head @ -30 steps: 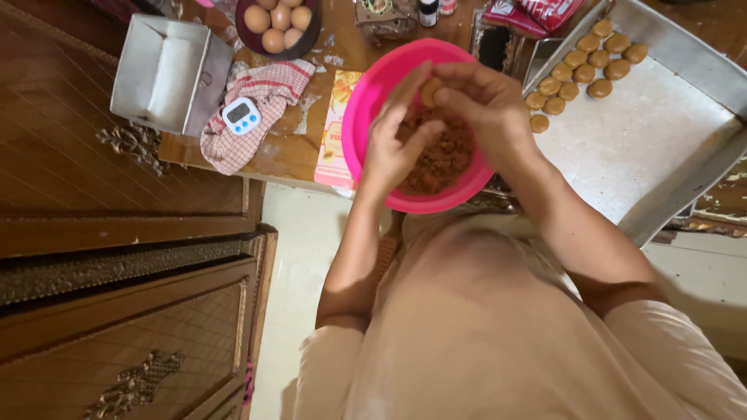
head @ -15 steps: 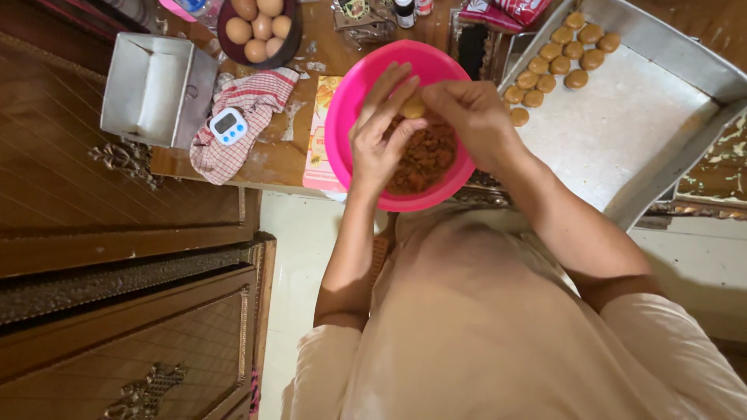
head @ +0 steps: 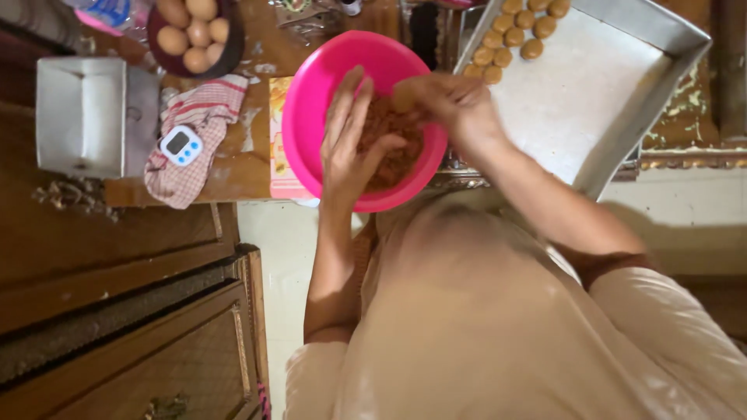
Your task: The person repeatedly scoops dough from a pink bowl, rolls it into small balls between their palms, and places the formed balls onto a metal baking tray. The process continues throughout the clip.
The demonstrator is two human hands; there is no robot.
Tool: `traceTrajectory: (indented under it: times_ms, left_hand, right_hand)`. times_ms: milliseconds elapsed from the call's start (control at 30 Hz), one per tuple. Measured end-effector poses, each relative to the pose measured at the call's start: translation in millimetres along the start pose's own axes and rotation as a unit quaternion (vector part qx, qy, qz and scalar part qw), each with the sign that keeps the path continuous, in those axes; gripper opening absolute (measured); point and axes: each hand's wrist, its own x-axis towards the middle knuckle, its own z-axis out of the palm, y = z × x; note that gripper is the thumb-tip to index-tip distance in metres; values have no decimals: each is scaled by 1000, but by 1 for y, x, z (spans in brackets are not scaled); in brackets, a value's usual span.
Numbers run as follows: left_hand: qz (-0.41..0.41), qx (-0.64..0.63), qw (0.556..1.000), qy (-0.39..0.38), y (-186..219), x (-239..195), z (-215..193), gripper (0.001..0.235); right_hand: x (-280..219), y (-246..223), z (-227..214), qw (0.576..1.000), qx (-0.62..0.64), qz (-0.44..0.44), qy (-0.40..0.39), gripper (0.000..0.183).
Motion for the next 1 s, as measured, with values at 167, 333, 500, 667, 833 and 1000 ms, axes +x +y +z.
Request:
traceTrajectory:
  times_ms: [167, 333, 500, 667, 833, 1000]
  left_hand:
    - [26, -12, 997, 69, -8, -10, -7, 60]
    - [36, -24, 996, 77, -10, -6, -8, 46]
    - [49, -20, 996, 70, -5, -7, -9, 46]
    - [25, -14, 996, 79, -6, -14, -19, 47]
    - [22, -20, 997, 73, -8, -14, -19, 45]
    - [49, -17, 996, 77, -9, -10, -12, 43]
  right_hand:
    - [13, 6, -133, 911, -356, -204, 33, 3]
    - [14, -12, -159, 868, -485, 77, 66, 8]
    - [24, 24, -185, 849, -520, 89, 42, 4]
    - [13, 5, -181, 815, -572, -76, 46, 33]
    - [6, 5, -180, 770, -633, 66, 49, 11]
    - [12, 15, -180, 728, -668, 152, 35, 26]
